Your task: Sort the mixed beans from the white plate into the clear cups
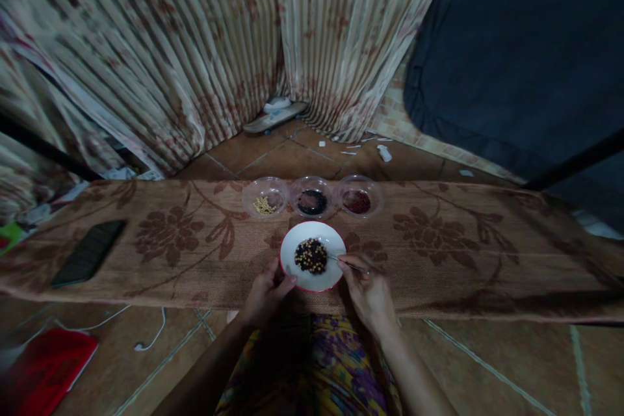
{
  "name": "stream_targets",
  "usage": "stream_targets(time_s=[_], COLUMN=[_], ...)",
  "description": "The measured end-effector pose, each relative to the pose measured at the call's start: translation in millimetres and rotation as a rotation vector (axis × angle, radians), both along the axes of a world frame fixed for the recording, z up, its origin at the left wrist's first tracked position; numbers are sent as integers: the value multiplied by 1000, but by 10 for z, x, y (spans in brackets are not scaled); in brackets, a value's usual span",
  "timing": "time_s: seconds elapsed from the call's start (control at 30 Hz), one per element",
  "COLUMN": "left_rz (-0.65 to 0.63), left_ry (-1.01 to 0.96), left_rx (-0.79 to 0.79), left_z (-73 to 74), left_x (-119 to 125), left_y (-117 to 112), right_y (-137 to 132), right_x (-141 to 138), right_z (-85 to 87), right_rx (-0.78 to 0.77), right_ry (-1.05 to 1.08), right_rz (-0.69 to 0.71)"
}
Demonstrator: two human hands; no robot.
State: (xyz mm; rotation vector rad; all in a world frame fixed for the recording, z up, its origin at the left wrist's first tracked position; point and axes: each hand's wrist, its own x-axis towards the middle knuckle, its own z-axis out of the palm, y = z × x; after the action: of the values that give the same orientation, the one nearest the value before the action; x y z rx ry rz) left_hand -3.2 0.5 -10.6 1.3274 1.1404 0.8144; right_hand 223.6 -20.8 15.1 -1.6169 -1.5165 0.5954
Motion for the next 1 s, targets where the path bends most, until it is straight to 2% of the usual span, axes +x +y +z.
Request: stream_targets(time_s=[0.43, 0.6, 0.73, 1.0], left_rz=[3, 20, 15, 25], left_ry=[17, -29, 25, -9], left_rx=[-17, -11, -28, 3], left_z=[9, 2, 19, -44], left_x=[7, 26, 17, 9], left_y=[-9, -17, -10, -8], right_y=[55, 56, 48, 24], right_x=[-19, -27, -29, -1], right_z=[-87, -81, -72, -39], right_rx=[6, 2, 33, 29], right_ry=[13, -12, -14, -24], right_rz=[24, 17, 24, 16])
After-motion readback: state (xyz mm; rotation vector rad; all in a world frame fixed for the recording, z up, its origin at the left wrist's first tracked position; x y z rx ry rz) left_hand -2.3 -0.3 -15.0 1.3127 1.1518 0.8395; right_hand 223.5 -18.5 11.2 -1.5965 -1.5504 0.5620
